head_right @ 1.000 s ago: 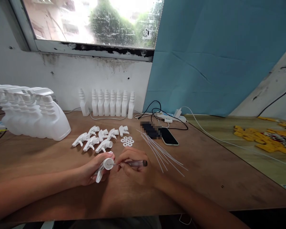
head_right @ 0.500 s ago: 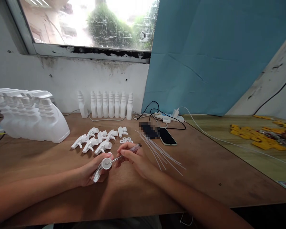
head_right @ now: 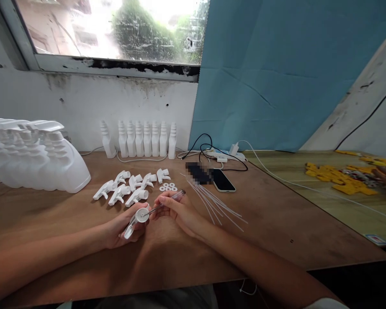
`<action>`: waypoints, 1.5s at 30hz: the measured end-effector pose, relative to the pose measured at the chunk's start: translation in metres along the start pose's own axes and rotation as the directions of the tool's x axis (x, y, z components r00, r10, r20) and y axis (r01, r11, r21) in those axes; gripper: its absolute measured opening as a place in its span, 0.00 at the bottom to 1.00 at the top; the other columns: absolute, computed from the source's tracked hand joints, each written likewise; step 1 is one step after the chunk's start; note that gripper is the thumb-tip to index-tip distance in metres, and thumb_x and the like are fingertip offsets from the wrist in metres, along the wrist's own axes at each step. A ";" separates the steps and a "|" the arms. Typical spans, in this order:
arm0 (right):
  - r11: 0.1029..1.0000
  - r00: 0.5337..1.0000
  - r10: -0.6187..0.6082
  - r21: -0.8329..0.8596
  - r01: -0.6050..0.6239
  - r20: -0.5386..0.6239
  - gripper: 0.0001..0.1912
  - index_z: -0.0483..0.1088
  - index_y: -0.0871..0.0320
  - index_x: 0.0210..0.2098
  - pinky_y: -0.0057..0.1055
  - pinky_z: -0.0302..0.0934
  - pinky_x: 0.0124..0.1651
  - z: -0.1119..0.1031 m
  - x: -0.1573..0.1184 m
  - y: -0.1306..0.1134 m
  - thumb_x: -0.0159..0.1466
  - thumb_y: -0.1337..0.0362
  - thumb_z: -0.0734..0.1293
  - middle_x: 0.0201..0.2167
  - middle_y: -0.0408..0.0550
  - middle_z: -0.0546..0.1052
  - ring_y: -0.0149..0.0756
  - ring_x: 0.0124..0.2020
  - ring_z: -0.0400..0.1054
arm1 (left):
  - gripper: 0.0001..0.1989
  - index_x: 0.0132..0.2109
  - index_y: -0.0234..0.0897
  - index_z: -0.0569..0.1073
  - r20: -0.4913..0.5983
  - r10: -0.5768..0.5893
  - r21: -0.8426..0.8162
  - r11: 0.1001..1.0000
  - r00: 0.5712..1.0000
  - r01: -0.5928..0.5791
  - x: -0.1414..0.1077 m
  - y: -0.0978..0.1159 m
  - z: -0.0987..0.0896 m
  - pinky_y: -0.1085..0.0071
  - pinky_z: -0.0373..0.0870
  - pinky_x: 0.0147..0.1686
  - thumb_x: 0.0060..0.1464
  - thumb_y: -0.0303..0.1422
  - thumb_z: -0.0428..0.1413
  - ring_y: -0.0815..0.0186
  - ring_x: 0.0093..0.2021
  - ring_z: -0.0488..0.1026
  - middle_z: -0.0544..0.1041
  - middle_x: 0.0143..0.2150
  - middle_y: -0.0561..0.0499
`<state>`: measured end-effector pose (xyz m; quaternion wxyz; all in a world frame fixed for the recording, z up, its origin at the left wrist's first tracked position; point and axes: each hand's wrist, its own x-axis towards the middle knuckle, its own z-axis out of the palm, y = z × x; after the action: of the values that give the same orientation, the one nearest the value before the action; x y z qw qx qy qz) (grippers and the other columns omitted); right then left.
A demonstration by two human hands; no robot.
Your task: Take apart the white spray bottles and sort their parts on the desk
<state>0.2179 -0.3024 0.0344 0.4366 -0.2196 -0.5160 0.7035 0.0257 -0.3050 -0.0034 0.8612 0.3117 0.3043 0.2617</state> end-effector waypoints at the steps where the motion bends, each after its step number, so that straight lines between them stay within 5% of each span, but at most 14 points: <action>1: 1.000 1.000 -0.001 0.020 0.001 -0.022 0.11 0.70 0.64 0.30 0.30 0.68 0.36 0.000 0.000 0.002 0.59 0.60 0.70 0.29 0.47 0.74 0.32 0.28 0.72 | 0.20 0.27 0.32 0.65 0.020 0.002 -0.017 1.000 1.000 -0.001 0.001 0.000 -0.002 0.80 0.33 0.10 0.55 0.46 0.51 0.80 0.10 0.49 0.60 0.14 0.58; 8: 0.990 0.995 0.006 0.143 0.008 -0.095 0.09 0.69 0.62 0.31 0.33 0.67 0.39 -0.004 0.000 0.017 0.59 0.61 0.69 0.31 0.45 0.74 0.33 0.30 0.73 | 0.19 0.31 0.30 0.68 0.110 0.038 -0.122 0.992 0.993 -0.024 0.005 0.001 -0.007 0.83 0.38 0.08 0.58 0.44 0.50 0.81 0.10 0.50 0.62 0.16 0.57; 17: 0.951 0.973 0.165 0.288 -0.113 -0.164 0.10 0.71 0.63 0.32 0.29 0.66 0.40 -0.004 0.001 0.021 0.56 0.62 0.71 0.29 0.45 0.75 0.30 0.31 0.72 | 0.17 0.39 0.30 0.69 0.116 0.011 -0.134 0.991 0.993 0.004 0.002 0.004 -0.003 0.84 0.38 0.08 0.59 0.43 0.49 0.80 0.09 0.49 0.61 0.16 0.58; 23: 0.918 0.952 0.218 0.377 -0.125 -0.214 0.05 0.71 0.62 0.32 0.28 0.67 0.40 -0.017 0.009 0.019 0.58 0.66 0.69 0.29 0.44 0.75 0.28 0.30 0.71 | 0.17 0.31 0.33 0.65 0.097 0.034 -0.161 0.987 0.995 -0.018 0.003 0.003 -0.004 0.83 0.39 0.08 0.59 0.43 0.50 0.79 0.09 0.51 0.62 0.16 0.57; 31: 0.989 0.891 -0.082 0.073 0.127 -0.447 0.09 0.68 0.59 0.30 0.25 0.63 0.27 -0.082 0.030 -0.025 0.53 0.62 0.70 0.23 0.41 0.71 0.22 0.20 0.60 | 0.17 0.29 0.34 0.62 0.130 0.050 -0.128 0.991 0.990 -0.033 0.000 0.003 -0.001 0.83 0.38 0.08 0.59 0.43 0.50 0.79 0.10 0.50 0.62 0.17 0.57; 36: 0.951 0.827 -0.267 -0.274 0.143 -0.495 0.10 0.69 0.61 0.27 0.23 0.54 0.22 -0.116 0.036 -0.032 0.53 0.60 0.70 0.21 0.41 0.70 0.22 0.18 0.59 | 0.17 0.29 0.35 0.62 0.132 0.053 -0.110 0.993 0.990 -0.038 0.001 0.002 -0.003 0.83 0.38 0.08 0.59 0.43 0.49 0.79 0.10 0.51 0.61 0.17 0.58; 45: 0.695 0.922 -0.260 -0.718 -0.028 -0.288 0.12 0.71 0.62 0.26 0.25 0.53 0.28 -0.106 0.037 -0.017 0.56 0.58 0.68 0.14 0.41 0.68 0.27 0.20 0.61 | 0.16 0.29 0.35 0.62 0.119 0.039 -0.092 0.995 0.992 -0.028 -0.001 0.003 -0.001 0.83 0.40 0.08 0.59 0.43 0.50 0.79 0.11 0.50 0.61 0.17 0.58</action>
<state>0.2861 -0.2133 0.0157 0.4510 -0.4643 -0.6684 0.3664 0.0238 -0.3033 -0.0011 0.8868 0.2930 0.2341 0.2703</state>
